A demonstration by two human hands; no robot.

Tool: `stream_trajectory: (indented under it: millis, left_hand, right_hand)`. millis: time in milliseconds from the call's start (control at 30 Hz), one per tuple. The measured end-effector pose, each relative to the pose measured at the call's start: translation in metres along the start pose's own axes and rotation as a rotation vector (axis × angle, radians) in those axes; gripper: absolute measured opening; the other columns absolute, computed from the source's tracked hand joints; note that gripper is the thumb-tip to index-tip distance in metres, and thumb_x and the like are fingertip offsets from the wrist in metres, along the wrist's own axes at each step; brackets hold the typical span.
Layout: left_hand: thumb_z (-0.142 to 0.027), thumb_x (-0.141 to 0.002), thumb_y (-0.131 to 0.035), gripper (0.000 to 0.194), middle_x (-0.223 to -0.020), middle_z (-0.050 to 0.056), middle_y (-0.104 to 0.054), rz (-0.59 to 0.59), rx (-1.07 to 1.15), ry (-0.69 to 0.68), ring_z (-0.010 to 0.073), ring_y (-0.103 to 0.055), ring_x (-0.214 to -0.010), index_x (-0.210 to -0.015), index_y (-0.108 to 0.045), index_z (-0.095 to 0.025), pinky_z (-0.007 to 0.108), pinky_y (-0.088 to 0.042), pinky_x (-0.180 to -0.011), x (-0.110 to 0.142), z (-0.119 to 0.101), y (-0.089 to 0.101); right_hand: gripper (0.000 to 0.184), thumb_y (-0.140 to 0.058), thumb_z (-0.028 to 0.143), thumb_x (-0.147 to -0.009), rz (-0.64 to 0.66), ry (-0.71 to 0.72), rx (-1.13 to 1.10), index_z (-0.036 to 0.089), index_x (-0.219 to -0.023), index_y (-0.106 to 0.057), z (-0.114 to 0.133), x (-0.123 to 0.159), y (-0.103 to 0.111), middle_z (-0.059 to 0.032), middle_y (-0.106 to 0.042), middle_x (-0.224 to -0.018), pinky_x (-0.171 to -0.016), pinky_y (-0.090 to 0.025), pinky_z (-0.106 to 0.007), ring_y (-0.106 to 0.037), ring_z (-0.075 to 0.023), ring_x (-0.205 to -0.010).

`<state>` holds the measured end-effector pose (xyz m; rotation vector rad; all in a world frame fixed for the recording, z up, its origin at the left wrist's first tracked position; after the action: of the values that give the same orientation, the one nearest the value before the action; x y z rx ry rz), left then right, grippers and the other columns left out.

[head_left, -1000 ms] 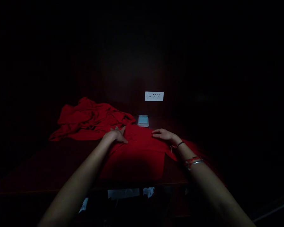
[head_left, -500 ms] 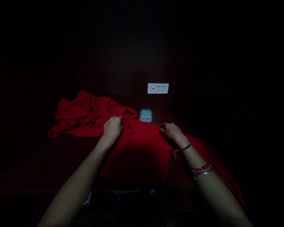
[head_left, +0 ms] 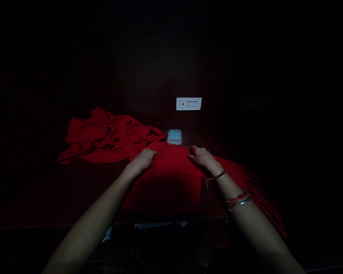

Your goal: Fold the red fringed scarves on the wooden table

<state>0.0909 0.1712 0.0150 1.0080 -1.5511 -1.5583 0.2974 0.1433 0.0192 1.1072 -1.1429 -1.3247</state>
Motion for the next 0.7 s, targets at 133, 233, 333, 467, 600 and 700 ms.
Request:
stream_trajectory:
  millis: [133,233,333,467,600,700]
  left_hand:
    - [-0.002,-0.06,-0.046,0.057,-0.096,0.012,-0.057,-0.119,0.153,0.232,0.0233,-0.054,-0.088,-0.115,-0.044,-0.017,0.03,-0.042,-0.075,0.001,0.035,0.015]
    - [-0.007,-0.059,-0.051,0.05,-0.087,0.008,-0.06,-0.269,0.547,0.278,0.0218,-0.058,-0.08,-0.108,-0.048,-0.016,0.03,-0.045,-0.07,0.011,0.059,0.039]
    - [-0.017,-0.065,-0.051,0.04,-0.082,0.003,-0.061,-0.534,1.009,0.157,0.0168,-0.059,-0.071,-0.105,-0.047,-0.018,0.026,-0.048,-0.063,0.024,0.075,0.069]
    - [-0.023,-0.068,-0.051,0.026,-0.079,0.005,-0.061,-0.578,0.963,0.222,0.0183,-0.059,-0.071,-0.093,-0.052,-0.015,0.027,-0.048,-0.063,0.02,0.081,0.064]
    - [-0.013,-0.059,-0.058,0.018,-0.082,0.007,-0.06,-0.407,0.542,0.222,0.0225,-0.055,-0.086,-0.077,-0.055,-0.015,0.03,-0.042,-0.078,-0.007,0.06,0.032]
    - [-0.013,-0.061,-0.056,0.017,-0.084,0.008,-0.059,-0.296,0.237,0.165,0.0225,-0.053,-0.088,-0.077,-0.055,-0.016,0.029,-0.039,-0.079,-0.026,0.043,0.02]
  right_hand:
    - [0.041,-0.042,0.037,-0.076,0.024,0.017,0.037,0.019,-0.112,-0.043,0.001,0.001,-0.003,-0.0133,-0.056,-0.103,-0.066,-0.041,-0.029,-0.054,-0.0233,-0.09]
    - [0.038,-0.04,0.038,-0.076,0.014,0.012,0.046,0.019,-0.109,-0.045,0.001,0.001,-0.002,-0.0128,-0.056,-0.102,-0.065,-0.042,-0.029,-0.054,-0.0232,-0.089]
    - [0.038,-0.04,0.037,-0.076,-0.027,0.016,0.048,0.019,-0.109,-0.045,0.002,0.001,0.0,-0.0121,-0.056,-0.102,-0.066,-0.042,-0.029,-0.054,-0.0233,-0.09]
    - [0.037,-0.041,0.037,-0.075,-0.014,0.023,0.055,0.019,-0.107,-0.046,0.002,-0.001,-0.004,-0.0113,-0.055,-0.103,-0.067,-0.042,-0.029,-0.053,-0.0234,-0.091]
    - [0.035,-0.041,0.037,-0.076,-0.013,0.023,0.07,0.02,-0.106,-0.047,0.002,0.0,-0.006,-0.0104,-0.055,-0.104,-0.066,-0.042,-0.029,-0.053,-0.0223,-0.09]
    - [0.034,-0.041,0.036,-0.076,-0.013,0.009,0.074,0.02,-0.106,-0.047,0.0,0.001,-0.005,-0.01,-0.054,-0.105,-0.066,-0.042,-0.027,-0.052,-0.0212,-0.092]
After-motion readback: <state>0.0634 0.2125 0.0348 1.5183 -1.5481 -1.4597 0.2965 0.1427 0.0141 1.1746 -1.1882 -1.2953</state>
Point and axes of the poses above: each hand's wrist, its own x-axis away from the middle knuckle, its own y-axis out of the back of the hand, z = x × y, the point moved 7 cm from there along -x, towards the middle knuckle
